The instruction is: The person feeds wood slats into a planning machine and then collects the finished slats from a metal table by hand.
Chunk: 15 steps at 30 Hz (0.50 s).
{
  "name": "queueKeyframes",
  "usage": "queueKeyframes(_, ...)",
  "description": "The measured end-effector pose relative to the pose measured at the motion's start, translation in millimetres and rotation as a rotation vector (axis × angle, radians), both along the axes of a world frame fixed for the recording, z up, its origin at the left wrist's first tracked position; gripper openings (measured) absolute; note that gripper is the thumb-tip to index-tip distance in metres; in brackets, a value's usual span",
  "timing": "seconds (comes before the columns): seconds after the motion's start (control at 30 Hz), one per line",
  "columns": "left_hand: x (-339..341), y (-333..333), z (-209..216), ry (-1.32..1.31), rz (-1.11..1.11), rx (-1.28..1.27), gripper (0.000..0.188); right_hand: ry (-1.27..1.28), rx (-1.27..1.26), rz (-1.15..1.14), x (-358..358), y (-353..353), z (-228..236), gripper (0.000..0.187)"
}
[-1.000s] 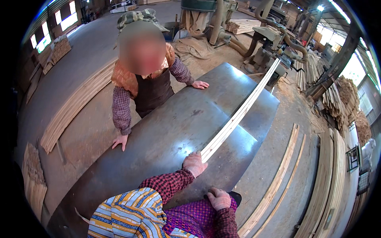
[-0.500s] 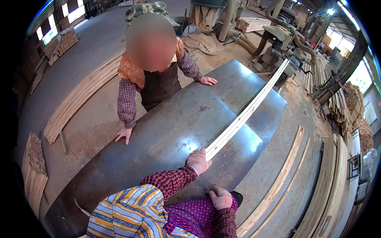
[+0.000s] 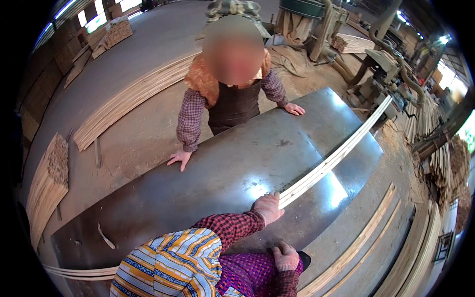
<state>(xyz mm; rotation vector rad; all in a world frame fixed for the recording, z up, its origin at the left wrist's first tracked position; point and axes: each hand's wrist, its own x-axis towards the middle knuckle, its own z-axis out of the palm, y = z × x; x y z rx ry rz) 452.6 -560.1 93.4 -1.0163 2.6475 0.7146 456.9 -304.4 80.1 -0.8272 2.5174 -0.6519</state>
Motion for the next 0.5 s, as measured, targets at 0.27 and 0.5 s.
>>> queueKeyframes(0.27,4.8,0.2,-3.8,0.045,0.025,0.002,0.065,-0.011,-0.069,0.012,-1.4,4.8,-11.9,0.041)
queueKeyframes(0.5,0.5,1.5,-0.4,0.030,0.010,-0.018,0.066,0.021,-0.060,0.024,-3.1,6.3,-8.6,0.038)
